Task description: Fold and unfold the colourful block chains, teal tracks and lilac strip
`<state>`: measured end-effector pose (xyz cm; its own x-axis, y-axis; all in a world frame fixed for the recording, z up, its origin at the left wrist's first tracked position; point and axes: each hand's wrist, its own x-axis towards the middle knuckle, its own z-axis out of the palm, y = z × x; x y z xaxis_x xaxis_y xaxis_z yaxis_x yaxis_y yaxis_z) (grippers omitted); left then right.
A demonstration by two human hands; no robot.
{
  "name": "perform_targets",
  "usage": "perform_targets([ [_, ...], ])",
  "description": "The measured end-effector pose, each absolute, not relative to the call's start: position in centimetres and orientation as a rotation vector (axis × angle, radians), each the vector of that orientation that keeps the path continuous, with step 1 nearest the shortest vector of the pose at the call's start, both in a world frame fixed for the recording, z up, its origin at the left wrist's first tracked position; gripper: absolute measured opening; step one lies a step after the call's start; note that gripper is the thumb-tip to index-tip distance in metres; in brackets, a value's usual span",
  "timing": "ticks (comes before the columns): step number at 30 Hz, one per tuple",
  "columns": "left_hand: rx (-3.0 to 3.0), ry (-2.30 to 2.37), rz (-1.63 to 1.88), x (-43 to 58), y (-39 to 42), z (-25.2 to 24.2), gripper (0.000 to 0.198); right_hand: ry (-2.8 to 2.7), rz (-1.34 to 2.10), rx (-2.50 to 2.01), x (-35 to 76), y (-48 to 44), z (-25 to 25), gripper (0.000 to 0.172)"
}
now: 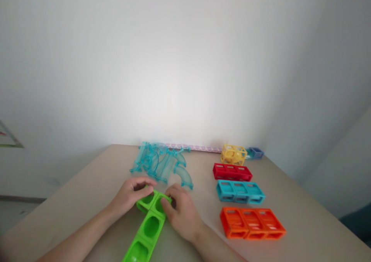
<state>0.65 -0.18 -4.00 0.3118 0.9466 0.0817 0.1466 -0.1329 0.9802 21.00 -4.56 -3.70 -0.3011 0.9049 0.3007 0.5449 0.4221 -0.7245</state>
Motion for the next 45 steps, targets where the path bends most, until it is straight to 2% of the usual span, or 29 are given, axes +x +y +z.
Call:
perform_targets([
  [3,1.259,0.889,1.032,0.7,-0.2,-4.2,0.030,-1.849,0.728,-1.195,21.2,-4.3,-4.4,0.010],
  [9,1.136,0.589,0.936,1.1,-0.8,-3.8,0.027,-1.623,0.883,-1.117,21.4,-4.0,-5.1,0.018],
  [16,1.291,0.533,0.950,0.7,-0.7,-3.8,0.056,-1.516,1.015,-1.053,21.3,-4.0,-5.3,0.025],
  [25,1.313,0.823,0.959,1.2,-0.5,-3.8,0.042,-1.356,1.318,-1.072,21.1,-4.0,-4.2,0.036],
  [38,0.951,0.926,0.864,1.5,0.0,-4.5,0.053,-1.314,1.275,-1.030,21.4,-3.5,-5.1,0.038],
  [45,0.986,0.876,0.923,1.7,-0.3,-4.3,0.030,-1.222,1.363,-0.977,21.3,-3.8,-5.2,0.037],
])
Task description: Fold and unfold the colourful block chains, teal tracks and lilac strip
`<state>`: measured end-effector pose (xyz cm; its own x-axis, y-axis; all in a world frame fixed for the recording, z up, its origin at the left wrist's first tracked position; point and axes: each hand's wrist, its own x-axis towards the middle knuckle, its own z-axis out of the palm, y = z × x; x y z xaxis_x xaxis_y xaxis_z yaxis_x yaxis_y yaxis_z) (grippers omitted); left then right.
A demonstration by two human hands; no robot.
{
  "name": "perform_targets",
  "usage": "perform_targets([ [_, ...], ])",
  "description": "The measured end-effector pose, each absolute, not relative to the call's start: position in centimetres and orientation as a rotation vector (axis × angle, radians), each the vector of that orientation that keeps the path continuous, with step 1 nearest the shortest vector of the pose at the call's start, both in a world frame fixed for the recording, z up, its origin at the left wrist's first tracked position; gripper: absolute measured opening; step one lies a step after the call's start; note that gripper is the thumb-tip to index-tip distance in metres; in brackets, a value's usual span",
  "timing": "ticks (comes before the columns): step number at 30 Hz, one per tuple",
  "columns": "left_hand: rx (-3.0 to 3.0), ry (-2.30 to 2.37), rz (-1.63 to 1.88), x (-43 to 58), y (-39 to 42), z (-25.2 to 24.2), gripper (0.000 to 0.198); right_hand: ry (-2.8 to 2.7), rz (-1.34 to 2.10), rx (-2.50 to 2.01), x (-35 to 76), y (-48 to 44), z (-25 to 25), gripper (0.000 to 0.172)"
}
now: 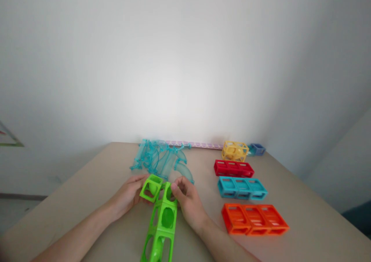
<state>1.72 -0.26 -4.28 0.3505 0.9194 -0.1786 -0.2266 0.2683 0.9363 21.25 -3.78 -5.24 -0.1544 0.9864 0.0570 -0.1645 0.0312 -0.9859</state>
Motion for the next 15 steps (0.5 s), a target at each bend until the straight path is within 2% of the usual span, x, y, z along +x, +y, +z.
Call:
perform_targets([
  [5,0.971,0.832,0.880,1.7,-0.8,-3.8,0.050,-1.258,1.318,-1.059,21.0,-4.1,-4.0,0.040],
  [8,1.118,0.784,0.836,1.5,-1.3,-3.4,0.048,-1.262,1.303,-1.103,21.0,-4.0,-3.8,0.040],
  [11,1.278,0.794,0.815,1.3,-1.5,-3.1,0.055,-1.255,1.298,-1.139,21.0,-3.6,-4.3,0.040],
  [15,1.362,0.733,0.823,1.5,-1.3,-3.0,0.040,-1.142,1.385,-1.143,21.1,-3.3,-5.2,0.039],
])
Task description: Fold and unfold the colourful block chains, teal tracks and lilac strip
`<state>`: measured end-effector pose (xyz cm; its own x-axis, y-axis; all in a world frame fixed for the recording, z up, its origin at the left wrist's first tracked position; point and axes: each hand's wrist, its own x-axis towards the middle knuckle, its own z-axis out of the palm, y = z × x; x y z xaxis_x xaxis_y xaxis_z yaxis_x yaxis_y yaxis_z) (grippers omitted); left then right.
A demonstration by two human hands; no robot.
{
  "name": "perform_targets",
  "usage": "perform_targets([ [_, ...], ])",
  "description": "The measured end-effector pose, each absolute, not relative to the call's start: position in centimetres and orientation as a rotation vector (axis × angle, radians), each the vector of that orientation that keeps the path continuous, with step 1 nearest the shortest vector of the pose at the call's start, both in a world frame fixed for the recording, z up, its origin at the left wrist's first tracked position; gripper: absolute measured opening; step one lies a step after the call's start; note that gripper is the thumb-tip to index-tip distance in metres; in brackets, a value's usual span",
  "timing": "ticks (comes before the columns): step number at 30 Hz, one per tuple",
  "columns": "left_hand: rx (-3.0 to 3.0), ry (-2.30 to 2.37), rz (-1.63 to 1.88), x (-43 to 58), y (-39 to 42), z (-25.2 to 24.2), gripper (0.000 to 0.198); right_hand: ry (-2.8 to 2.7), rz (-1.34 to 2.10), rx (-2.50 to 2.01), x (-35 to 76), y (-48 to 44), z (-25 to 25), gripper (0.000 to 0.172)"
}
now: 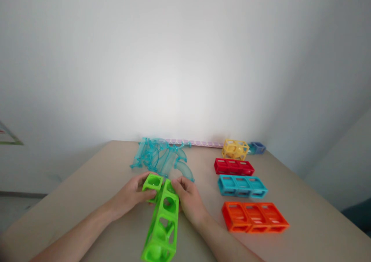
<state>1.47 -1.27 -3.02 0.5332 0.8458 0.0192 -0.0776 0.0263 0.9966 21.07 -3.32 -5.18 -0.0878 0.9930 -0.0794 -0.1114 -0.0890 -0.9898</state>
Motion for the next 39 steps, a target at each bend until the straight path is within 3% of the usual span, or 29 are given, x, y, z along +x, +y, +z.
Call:
perform_targets([
  [6,1.360,0.716,0.853,1.2,-1.3,-2.8,0.040,-0.954,1.528,-1.081,21.1,-3.7,-4.7,0.036],
  [17,1.249,0.728,0.829,1.5,-1.4,-3.4,0.032,-1.109,1.457,-1.086,21.2,-4.0,-4.1,0.033],
  [24,1.247,0.763,0.831,1.7,-1.3,-3.7,0.032,-1.059,1.597,-0.907,21.5,-4.0,-4.5,0.018],
  [33,1.289,0.759,0.874,1.5,-1.3,-3.1,0.034,-0.959,1.603,-0.951,21.1,-3.9,-4.5,0.025],
  [39,1.438,0.709,0.901,1.2,-1.1,-2.4,0.041,-0.888,1.834,-0.915,21.4,-3.8,-3.7,0.023],
])
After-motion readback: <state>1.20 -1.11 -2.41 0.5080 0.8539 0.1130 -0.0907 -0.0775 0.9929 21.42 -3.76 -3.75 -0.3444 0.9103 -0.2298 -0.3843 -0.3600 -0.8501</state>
